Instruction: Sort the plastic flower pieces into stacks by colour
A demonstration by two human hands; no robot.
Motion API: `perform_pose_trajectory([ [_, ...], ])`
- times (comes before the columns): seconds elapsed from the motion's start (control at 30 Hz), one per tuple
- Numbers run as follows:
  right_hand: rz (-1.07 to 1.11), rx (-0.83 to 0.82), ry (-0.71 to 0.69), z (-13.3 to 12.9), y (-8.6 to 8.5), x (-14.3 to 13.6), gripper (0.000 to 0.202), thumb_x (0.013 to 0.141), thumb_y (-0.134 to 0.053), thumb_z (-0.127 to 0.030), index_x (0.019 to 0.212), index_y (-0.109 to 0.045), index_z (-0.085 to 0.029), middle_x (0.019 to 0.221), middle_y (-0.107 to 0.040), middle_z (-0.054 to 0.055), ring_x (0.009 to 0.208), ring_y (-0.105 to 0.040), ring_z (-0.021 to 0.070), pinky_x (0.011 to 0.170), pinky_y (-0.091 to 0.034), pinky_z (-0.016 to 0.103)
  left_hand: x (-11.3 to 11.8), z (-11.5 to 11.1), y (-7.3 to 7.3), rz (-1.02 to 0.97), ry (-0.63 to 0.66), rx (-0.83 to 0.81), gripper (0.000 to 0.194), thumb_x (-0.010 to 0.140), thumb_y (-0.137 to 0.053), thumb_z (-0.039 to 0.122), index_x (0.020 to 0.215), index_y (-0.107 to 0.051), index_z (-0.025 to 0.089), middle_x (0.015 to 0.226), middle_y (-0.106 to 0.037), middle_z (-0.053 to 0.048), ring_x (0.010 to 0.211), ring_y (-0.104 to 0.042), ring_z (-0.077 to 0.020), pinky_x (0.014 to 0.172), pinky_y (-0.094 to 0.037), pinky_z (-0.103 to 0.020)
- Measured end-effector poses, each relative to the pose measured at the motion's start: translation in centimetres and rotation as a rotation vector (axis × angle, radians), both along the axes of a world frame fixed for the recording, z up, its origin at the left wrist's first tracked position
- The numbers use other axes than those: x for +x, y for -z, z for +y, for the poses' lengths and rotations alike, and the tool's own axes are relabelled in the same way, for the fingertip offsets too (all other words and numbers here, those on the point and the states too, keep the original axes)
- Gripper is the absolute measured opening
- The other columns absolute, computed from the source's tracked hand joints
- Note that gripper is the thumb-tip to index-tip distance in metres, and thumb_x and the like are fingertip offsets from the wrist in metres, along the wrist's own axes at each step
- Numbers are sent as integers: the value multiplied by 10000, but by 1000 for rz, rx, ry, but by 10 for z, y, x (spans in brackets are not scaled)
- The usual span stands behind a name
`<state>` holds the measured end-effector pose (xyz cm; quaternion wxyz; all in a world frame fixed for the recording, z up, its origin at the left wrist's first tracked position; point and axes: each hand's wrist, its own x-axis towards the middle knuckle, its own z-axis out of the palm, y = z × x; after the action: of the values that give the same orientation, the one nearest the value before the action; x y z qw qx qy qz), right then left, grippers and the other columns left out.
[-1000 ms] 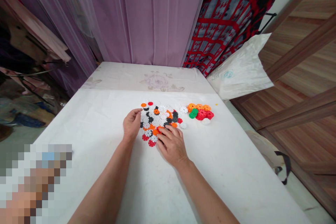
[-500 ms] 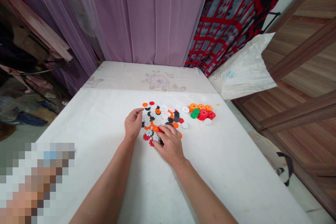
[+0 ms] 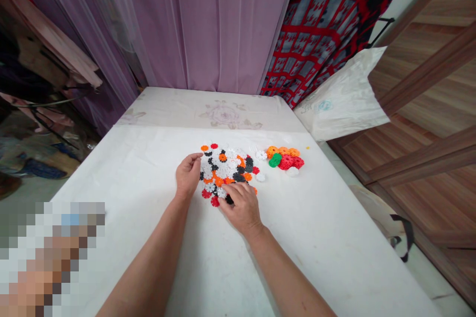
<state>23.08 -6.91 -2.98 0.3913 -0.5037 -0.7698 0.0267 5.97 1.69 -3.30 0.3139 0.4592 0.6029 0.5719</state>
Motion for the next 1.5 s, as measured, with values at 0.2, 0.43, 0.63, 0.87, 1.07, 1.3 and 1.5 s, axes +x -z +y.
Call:
perform_pose_trajectory([
  [0.2,-32,2,38,-1,3,2,245,830,-600,-240,1057,-691,-229,951,-736,58,875,-632,215,863,-468,366,1,0,-2,-1,0,3,274,780,-564,363,935,-726,205,695,-655,-4,731,-612,-171,650,-460,-258],
  [0.43,-31,34,81,2,4,10,176,873,-548,-173,973,-690,-201,877,-740,38,791,-630,188,779,-447,318,0,1,1,-12,14,1,277,787,-566,360,949,-722,198,675,-641,4,691,-593,-153,625,-439,-239],
  [0.63,-13,23,86,0,2,9,164,910,-543,-215,908,-706,-227,787,-735,24,719,-631,169,723,-427,306,0,0,1,-15,16,-15,286,783,-573,378,953,-722,202,655,-634,6,653,-580,-152,605,-425,-243],
  [0.87,553,-141,346,20,-2,62,264,827,-588,-423,838,-731,-201,848,-727,64,724,-630,173,653,-493,295,-2,0,3,15,11,-31,320,791,-565,398,981,-721,192,631,-606,28,555,-480,-114,575,-385,-238],
  [1.07,991,-452,480,37,-3,99,434,595,-730,-515,836,-746,-155,633,-660,28,560,-553,146,488,-407,255,0,-1,0,29,5,-41,325,780,-566,407,968,-722,193,672,-637,15,577,-494,-118,576,-399,-239],
  [1.3,804,-520,473,40,-2,97,358,619,-686,-497,763,-725,-171,585,-642,5,553,-553,156,562,-441,277,0,0,0,25,-2,-22,318,774,-571,412,946,-722,191,744,-679,-12,665,-559,-142,624,-439,-251],
  [1.5,731,-541,467,39,-1,98,333,666,-635,-488,767,-713,-180,603,-649,5,564,-558,163,576,-443,281,0,0,0,35,-2,-5,320,771,-571,412,946,-724,192,770,-694,-16,671,-564,-141,636,-448,-253],
])
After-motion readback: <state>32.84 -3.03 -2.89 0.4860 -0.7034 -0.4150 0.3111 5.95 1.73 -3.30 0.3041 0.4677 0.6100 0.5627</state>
